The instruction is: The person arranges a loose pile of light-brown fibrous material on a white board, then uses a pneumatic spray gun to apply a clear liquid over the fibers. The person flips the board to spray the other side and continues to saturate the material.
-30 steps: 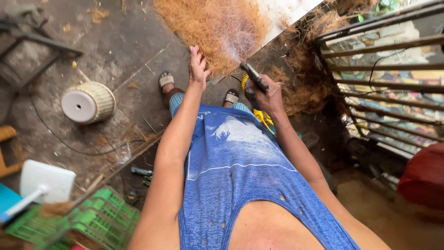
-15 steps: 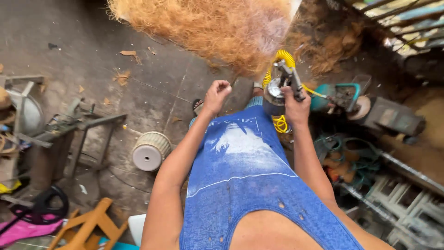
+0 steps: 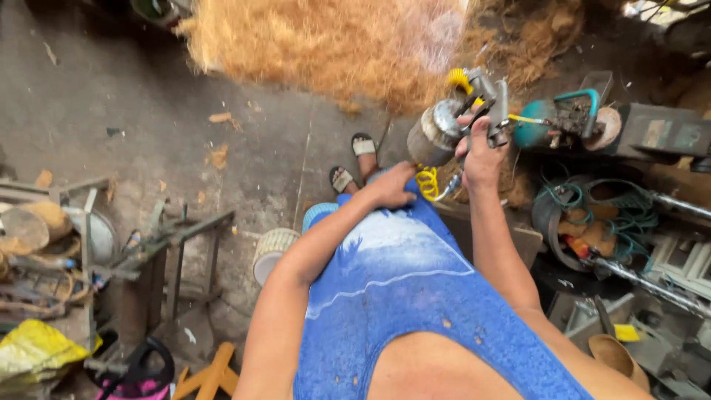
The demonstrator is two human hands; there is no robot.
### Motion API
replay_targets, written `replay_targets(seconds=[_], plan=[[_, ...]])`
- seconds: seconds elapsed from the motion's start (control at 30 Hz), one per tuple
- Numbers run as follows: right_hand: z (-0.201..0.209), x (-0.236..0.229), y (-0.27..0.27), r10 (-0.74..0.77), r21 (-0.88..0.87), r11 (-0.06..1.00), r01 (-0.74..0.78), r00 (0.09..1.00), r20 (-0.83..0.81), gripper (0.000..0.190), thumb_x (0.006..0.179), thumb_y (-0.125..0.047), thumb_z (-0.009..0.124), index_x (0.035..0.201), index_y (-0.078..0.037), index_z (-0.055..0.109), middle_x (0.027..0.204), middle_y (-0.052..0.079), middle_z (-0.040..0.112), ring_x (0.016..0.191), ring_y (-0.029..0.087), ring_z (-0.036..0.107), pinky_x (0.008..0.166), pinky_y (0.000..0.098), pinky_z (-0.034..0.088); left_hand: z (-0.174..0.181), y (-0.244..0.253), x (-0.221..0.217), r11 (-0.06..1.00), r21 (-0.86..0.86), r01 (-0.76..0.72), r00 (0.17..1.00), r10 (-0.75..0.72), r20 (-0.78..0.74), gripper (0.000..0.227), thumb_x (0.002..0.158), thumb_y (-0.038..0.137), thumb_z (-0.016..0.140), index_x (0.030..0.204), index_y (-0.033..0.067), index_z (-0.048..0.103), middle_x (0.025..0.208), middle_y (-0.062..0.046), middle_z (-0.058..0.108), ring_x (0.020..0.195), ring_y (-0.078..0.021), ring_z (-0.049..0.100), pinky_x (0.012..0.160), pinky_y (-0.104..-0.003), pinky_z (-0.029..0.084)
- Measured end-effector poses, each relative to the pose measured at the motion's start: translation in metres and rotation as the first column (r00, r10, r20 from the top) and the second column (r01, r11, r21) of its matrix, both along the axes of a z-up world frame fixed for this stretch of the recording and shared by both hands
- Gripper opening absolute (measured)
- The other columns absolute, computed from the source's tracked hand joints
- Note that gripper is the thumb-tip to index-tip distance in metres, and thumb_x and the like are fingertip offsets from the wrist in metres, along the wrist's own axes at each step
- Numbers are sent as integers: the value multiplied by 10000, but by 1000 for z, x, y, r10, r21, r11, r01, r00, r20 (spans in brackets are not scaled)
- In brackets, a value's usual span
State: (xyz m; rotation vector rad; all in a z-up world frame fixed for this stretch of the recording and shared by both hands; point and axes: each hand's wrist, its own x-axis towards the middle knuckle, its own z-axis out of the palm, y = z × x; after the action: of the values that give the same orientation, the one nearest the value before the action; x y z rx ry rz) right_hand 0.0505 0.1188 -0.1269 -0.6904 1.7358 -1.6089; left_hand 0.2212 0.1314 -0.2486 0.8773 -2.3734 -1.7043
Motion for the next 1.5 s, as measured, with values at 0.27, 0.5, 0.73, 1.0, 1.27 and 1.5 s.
replay_targets(seconds=[0.27,0.5,0.73,1.0,1.27,1.5], plan=[[16,44,-36,-37,43,998,35,998,49,472,1013,-392,584,1106,66,650,913,154,731,411,65,497,378,204,436,-21,0,-3,989,1,148,988,-148,52,745,719,501,788,1344,152,580,1407,-180,545,1368,-383,459,1107,-530,434],[-13,105,-16,-207,158,964,216,976,-73,459,1002,-409,612,1026,42,696,783,113,726,368,70,478,332,206,420,-113,29,80,885,-161,438,888,-397,234,438,798,610,634,1026,239,675,1086,-43,725,1135,-287,649,1066,-581,370],[-48,124,4,-266,339,858,386,898,-350,401,984,-534,611,944,-166,766,698,-43,717,460,85,527,514,257,463,-67,26,169,878,-114,466,866,-425,263,511,843,611,609,1183,231,577,1238,-51,650,1198,-300,609,1029,-551,421],[-44,148,2,-276,375,832,409,891,-361,462,977,-497,634,705,-123,639,572,-1,632,531,140,565,601,297,492,-63,17,187,861,-80,502,839,-463,286,471,908,617,513,1161,222,553,1173,-65,633,1118,-319,655,959,-519,491],[-41,177,-16,-214,294,903,312,922,-321,481,1008,-450,628,661,-120,578,514,15,570,500,136,555,568,271,466,-28,6,208,901,-42,431,867,-401,296,493,991,601,354,1099,176,578,1136,-108,639,1107,-353,653,945,-518,496],[-51,196,-32,-154,242,943,229,943,-294,468,1003,-418,651,668,-103,568,506,31,551,498,135,540,553,265,453,-46,10,222,940,-93,329,914,-293,282,503,1010,589,304,1017,185,603,1040,-92,655,1029,-354,674,882,-521,519]])
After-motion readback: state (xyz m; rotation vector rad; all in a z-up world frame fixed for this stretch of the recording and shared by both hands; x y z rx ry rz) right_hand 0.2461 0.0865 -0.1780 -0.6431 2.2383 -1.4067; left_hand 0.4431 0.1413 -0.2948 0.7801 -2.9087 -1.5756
